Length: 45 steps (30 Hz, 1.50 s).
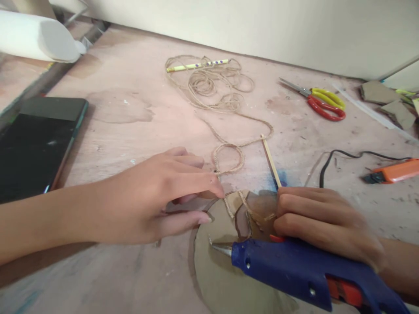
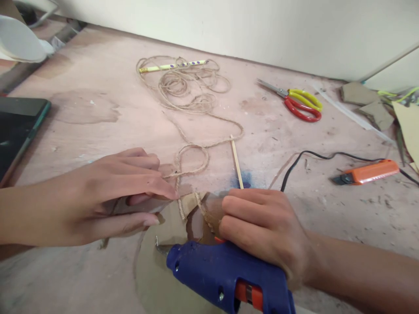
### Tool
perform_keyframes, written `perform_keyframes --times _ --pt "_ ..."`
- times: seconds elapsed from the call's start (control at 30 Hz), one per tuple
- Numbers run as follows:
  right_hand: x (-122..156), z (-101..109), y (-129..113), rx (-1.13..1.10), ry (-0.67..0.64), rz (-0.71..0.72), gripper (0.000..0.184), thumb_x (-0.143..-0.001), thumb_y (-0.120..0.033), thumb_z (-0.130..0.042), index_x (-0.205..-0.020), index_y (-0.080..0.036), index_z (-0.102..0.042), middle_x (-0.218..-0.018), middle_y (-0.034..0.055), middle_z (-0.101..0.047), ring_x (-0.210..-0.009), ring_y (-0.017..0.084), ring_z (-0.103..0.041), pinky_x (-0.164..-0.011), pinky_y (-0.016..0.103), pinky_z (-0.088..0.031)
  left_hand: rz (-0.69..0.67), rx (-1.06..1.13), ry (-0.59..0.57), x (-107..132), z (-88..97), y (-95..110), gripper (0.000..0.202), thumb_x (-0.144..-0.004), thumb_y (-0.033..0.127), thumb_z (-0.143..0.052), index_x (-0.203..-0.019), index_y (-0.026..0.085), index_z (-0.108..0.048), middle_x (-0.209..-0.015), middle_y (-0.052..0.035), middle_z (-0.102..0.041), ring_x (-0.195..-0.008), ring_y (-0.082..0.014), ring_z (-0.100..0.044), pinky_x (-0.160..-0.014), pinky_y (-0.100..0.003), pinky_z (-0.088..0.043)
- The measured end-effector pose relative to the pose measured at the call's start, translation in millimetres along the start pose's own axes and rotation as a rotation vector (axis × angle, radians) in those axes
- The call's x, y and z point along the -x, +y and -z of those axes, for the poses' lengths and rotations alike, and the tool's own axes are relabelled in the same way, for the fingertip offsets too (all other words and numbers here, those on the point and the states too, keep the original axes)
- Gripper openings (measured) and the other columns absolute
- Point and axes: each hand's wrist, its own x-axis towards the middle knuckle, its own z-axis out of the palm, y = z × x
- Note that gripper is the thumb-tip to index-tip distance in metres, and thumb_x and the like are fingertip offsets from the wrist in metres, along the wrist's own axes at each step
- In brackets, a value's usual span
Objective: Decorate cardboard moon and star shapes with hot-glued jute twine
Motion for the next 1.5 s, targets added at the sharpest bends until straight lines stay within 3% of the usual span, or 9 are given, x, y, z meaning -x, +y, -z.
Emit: perform_keyframes --times 0.3,0.53,0.83,1.2,1.5 --pt "1.1 1.2 0.1 -0.012 -0.009 0.020 0.023 -0.134 -0.019 -0.054 -0.113 -0.028 -0.061 -0.085 -0.0016 -0.063 -0.073 0.020 -0.064 -0.071 0.036 -0.061 0.004 0.001 -0.003 -2.0 -1.3 2.0 0.011 -0.130 0.024 -0.079 -0.140 0.026 -0.079 -0.096 0.0047 -0.073 -0.088 -0.0212 -0.064 -0.089 -0.038 -0.046" --pt "4.7 2.8 -0.8 -0.040 -0.023 -0.008 0.029 -0.136 -0.023 -0.053 -0.110 -0.026 -0.066 -0.089 0.0002 -0.068 -0.075 0.020 -0.068 -0.073 0.037 -0.059 0.012 -0.028 -0.013 -2.9 4.4 4.5 0.016 -0.128 0.019 -0.080 -0.143 0.025 -0.080 -0.099 0.0051 -0.074 -0.086 -0.0203 -0.061 -0.087 -0.036 -0.044" --pt "3.1 -2.0 0.1 -0.036 -0.001 0.012 0.028 -0.139 -0.024 -0.048 -0.113 -0.027 -0.058 -0.087 -0.0028 -0.056 -0.075 0.018 -0.053 -0.070 0.035 -0.052 0.004 -0.046 -0.016 0.4 1.1 1.5 0.013 -0.132 0.025 -0.074 -0.144 0.025 -0.079 -0.109 0.0021 -0.081 -0.090 -0.0209 -0.065 -0.089 -0.037 -0.046" --pt "6.9 4.6 -2.9 0.005 -0.071 0.015 0.033 -0.142 -0.026 -0.039 -0.116 -0.026 -0.058 -0.086 -0.0023 -0.063 -0.077 0.017 -0.062 -0.074 0.034 -0.060 0.012 -0.049 -0.027 0.7 3.8 3.3 0.015 -0.133 0.027 -0.075 -0.146 0.026 -0.080 -0.113 0.0018 -0.085 -0.102 -0.0214 -0.075 -0.102 -0.037 -0.051" --pt "7.3 7.5 -4.9 -0.035 -0.092 -0.001 0.037 -0.141 -0.025 -0.040 -0.111 -0.026 -0.061 -0.085 -0.0013 -0.065 -0.076 0.018 -0.066 -0.075 0.035 -0.063 0.006 -0.053 -0.023 -1.3 4.2 1.5 0.014 -0.132 0.025 -0.074 -0.144 0.025 -0.081 -0.108 0.0018 -0.081 -0.097 -0.0218 -0.071 -0.094 -0.035 -0.051"
